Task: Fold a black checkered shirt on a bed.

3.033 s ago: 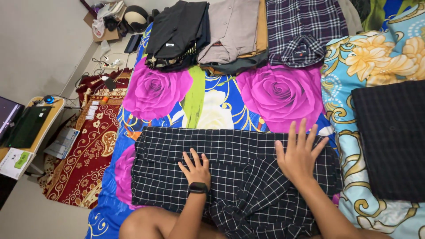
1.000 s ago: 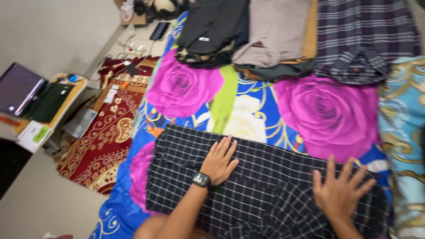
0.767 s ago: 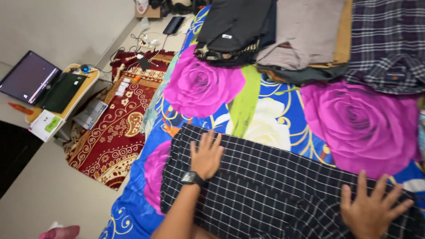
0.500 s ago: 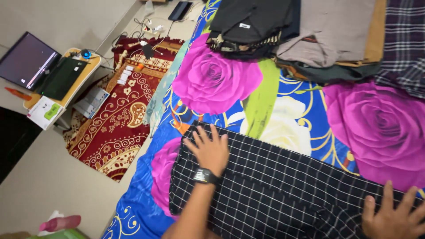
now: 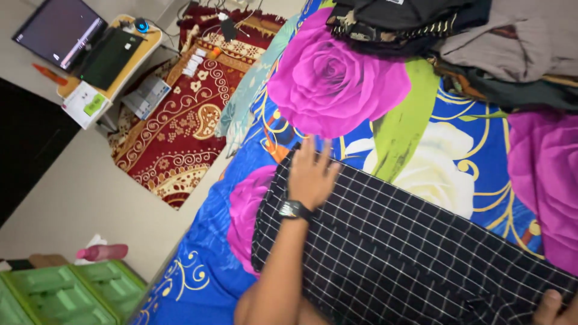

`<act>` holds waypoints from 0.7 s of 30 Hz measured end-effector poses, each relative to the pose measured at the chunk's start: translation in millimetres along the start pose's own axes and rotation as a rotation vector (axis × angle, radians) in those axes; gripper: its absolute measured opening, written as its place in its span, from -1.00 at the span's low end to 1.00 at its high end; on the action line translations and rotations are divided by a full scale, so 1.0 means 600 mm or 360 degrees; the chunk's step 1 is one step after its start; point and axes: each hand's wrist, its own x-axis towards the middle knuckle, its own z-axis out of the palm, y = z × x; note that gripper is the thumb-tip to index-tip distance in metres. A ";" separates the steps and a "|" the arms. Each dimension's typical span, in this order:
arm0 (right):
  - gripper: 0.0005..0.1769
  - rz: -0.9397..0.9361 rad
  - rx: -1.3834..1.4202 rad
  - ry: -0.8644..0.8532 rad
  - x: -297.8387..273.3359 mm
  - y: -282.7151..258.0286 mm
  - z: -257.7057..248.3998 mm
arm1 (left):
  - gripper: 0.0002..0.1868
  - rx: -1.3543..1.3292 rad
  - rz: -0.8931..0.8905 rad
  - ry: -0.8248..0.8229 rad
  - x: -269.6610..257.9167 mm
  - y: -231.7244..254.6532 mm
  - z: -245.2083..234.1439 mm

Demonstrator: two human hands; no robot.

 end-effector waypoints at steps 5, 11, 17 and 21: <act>-0.28 -0.0019 -0.0703 -0.0052 0.023 -0.123 -0.039 | -0.17 0.0336 -0.0252 0.0124 0.011 0.008 -0.020; -0.34 -0.0040 -0.0910 -0.0094 0.028 -0.145 -0.051 | -0.25 -0.0037 0.0266 -0.0188 -0.036 0.167 -0.043; -0.33 0.0042 -0.1012 -0.0152 0.023 -0.142 -0.057 | -0.37 0.0075 0.0185 -0.0202 -0.044 0.118 -0.012; -0.31 0.0022 -0.1044 -0.0160 0.041 -0.164 -0.057 | -0.38 0.0199 0.0043 -0.0072 -0.015 -0.004 0.005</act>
